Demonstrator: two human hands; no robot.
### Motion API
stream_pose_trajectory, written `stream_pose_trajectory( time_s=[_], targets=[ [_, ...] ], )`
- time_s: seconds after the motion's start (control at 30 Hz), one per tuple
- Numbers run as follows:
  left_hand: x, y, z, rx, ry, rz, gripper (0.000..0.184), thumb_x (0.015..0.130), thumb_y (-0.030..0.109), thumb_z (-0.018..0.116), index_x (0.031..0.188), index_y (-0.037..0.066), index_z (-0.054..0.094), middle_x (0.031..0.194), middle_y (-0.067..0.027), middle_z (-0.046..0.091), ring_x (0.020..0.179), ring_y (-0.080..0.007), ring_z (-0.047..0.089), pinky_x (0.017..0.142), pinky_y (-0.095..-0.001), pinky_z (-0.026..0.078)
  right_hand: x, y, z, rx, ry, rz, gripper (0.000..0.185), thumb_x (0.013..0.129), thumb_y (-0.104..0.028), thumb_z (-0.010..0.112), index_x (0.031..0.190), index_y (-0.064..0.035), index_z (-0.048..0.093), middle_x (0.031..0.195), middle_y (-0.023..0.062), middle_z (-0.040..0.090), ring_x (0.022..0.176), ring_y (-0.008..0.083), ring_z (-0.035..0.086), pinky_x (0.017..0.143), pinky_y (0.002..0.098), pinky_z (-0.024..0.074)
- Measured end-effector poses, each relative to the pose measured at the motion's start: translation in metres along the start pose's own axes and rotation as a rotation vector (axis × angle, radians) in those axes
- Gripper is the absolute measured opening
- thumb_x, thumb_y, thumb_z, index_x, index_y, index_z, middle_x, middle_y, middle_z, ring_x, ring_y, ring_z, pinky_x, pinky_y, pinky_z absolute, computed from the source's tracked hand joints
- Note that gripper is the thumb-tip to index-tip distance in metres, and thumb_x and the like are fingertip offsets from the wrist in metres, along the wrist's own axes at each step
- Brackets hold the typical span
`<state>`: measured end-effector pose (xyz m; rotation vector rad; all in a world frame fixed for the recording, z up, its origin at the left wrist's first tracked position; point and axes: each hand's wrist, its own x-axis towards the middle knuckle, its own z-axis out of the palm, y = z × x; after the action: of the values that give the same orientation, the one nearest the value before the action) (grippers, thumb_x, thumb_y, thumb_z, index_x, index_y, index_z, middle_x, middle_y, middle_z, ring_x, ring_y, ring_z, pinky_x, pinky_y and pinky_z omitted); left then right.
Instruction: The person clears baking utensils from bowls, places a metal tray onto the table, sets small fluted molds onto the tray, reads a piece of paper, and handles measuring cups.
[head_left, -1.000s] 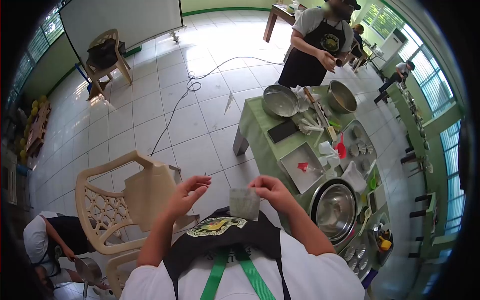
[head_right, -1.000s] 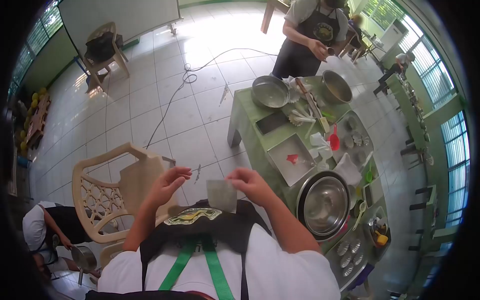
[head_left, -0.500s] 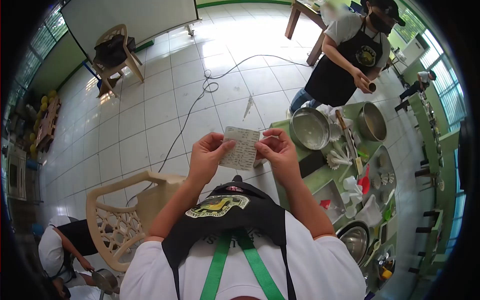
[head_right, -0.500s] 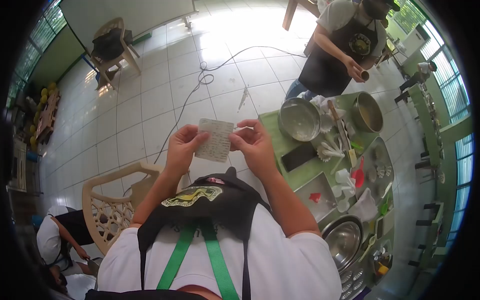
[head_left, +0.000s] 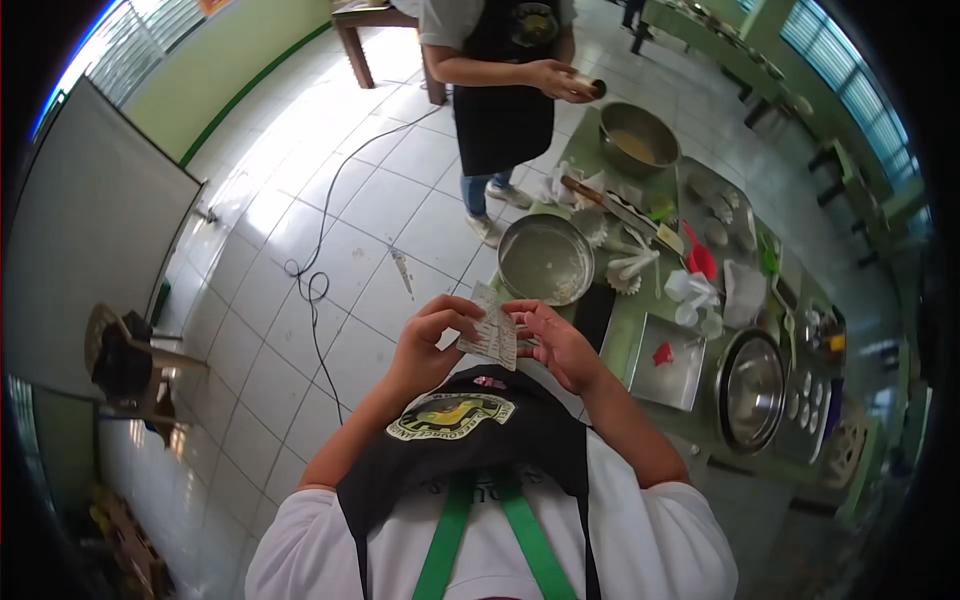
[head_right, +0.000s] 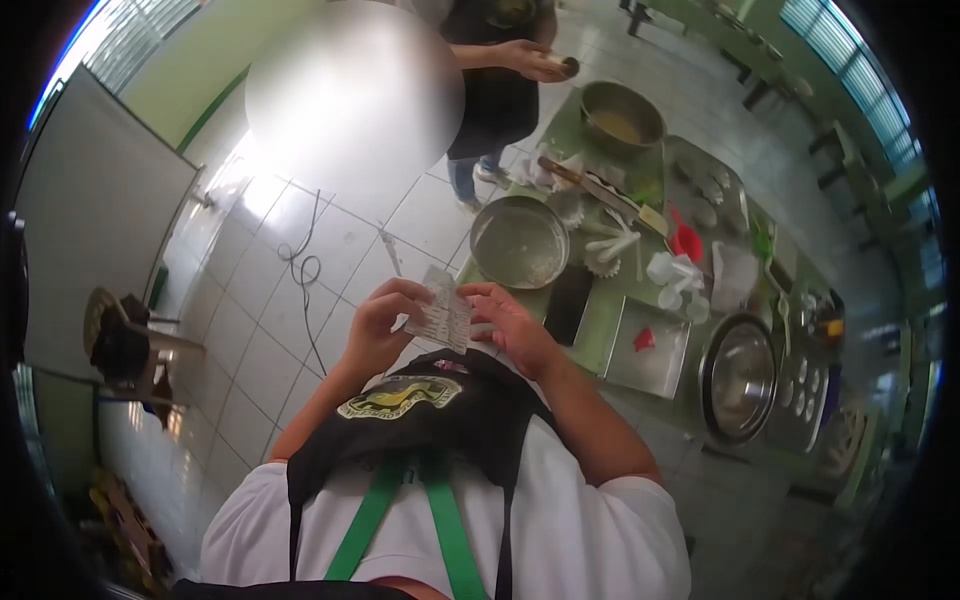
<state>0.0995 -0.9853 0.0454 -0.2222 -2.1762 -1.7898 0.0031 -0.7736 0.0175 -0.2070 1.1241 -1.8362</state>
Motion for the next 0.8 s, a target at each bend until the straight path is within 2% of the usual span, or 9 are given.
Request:
stream_pose_trajectory(
  time_s=[0.17,0.23,0.3,0.33,0.4,0.53,0.6,0.7,0.8],
  targets=[
    [0.042,-0.007,-0.007,-0.016,-0.637,0.097,0.017,0.071,-0.007,0.06,0.084,0.001,0.068,0.106,-0.0134,0.066,0.101,-0.0288,0.064,0.09,-0.0346,0.051,-0.042,0.047,0.03,0.234,0.419,-0.247,0.04,0.095,-0.005,0.057,0.133,-0.0053,0.044,0.122,0.011,0.058,0.107,0.0203,0.061,0.09,0.0363,0.0525],
    [0.05,-0.022,-0.004,-0.1,-0.806,0.134,0.014,0.077,-0.002,0.06,0.088,0.0,0.069,0.113,-0.0135,0.062,0.099,-0.026,0.065,0.088,-0.0335,0.052,-0.056,0.058,0.047,0.041,0.687,-0.335,0.045,0.089,0.0,0.063,0.131,-0.0037,0.046,0.115,0.0099,0.063,0.104,0.0176,0.062,0.092,0.0318,0.0502],
    [0.047,-0.029,0.009,-0.139,-0.808,-0.108,0.014,0.082,0.002,0.065,0.095,0.0,0.068,0.121,-0.0116,0.056,0.097,-0.0213,0.065,0.086,-0.0322,0.053,-0.064,0.078,0.062,0.008,0.822,-0.415,0.041,0.089,0.002,0.062,0.127,-0.0007,0.048,0.112,0.0102,0.065,0.103,0.0165,0.062,0.091,0.0307,0.0507],
    [0.045,-0.033,0.017,-0.246,-0.824,-0.159,0.02,0.084,0.007,0.069,0.103,0.002,0.067,0.124,-0.0097,0.051,0.095,-0.0175,0.065,0.084,-0.0313,0.054,-0.068,0.09,0.064,-0.044,0.907,-0.43,0.038,0.089,0.002,0.063,0.124,0.0005,0.048,0.11,0.0103,0.065,0.102,0.0163,0.062,0.089,0.0303,0.0507],
    [0.043,-0.039,0.031,-0.169,-0.961,-0.185,0.026,0.082,0.01,0.074,0.106,0.004,0.067,0.124,-0.0098,0.051,0.09,-0.0161,0.065,0.079,-0.0297,0.054,-0.081,0.111,0.073,-0.096,1.009,-0.459,0.036,0.088,0.002,0.063,0.122,0.0017,0.049,0.109,0.0104,0.065,0.1,0.0161,0.063,0.088,0.0298,0.0508],
    [0.028,-0.043,0.065,-0.151,-1.023,-0.032,0.023,0.081,0.01,0.074,0.103,0.005,0.069,0.081,-0.0065,0.066,0.067,-0.0108,0.059,0.064,-0.0279,0.05,-0.097,0.13,0.097,-0.128,1.144,-0.612,0.033,0.088,0.0,0.064,0.119,0.0025,0.051,0.103,0.0093,0.066,0.093,0.0135,0.064,0.081,0.0278,0.0514],
    [0.021,-0.039,0.081,-0.152,-1.042,-0.003,0.024,0.08,0.01,0.074,0.103,0.006,0.069,0.081,-0.0064,0.066,0.067,-0.0112,0.059,0.063,-0.0284,0.05,-0.114,0.14,0.104,-0.228,1.364,-0.558,0.03,0.089,-0.001,0.063,0.117,0.002,0.053,0.098,0.0077,0.065,0.082,0.0108,0.061,0.071,0.0248,0.0495],
    [0.012,-0.026,0.103,-0.17,-1.089,-0.008,0.023,0.081,0.012,0.074,0.102,0.005,0.069,0.081,-0.0059,0.066,0.067,-0.0125,0.06,0.065,-0.0292,0.051,-0.137,0.156,0.107,-0.127,1.495,-0.579,0.028,0.088,-0.002,0.066,0.114,0.0018,0.055,0.092,0.0062,0.065,0.076,0.0095,0.058,0.066,0.0241,0.0475],
    [0.005,-0.019,0.133,-0.269,-1.186,-0.141,0.019,0.08,0.008,0.076,0.094,0.003,0.065,0.081,-0.0028,0.066,0.071,-0.0096,0.061,0.067,-0.0273,0.051,-0.159,0.16,0.108,-0.062,1.568,-0.657,0.024,0.088,-0.004,0.067,0.11,0.0013,0.057,0.086,0.0041,0.064,0.072,0.0087,0.056,0.064,0.0241,0.0464]
  ],
)
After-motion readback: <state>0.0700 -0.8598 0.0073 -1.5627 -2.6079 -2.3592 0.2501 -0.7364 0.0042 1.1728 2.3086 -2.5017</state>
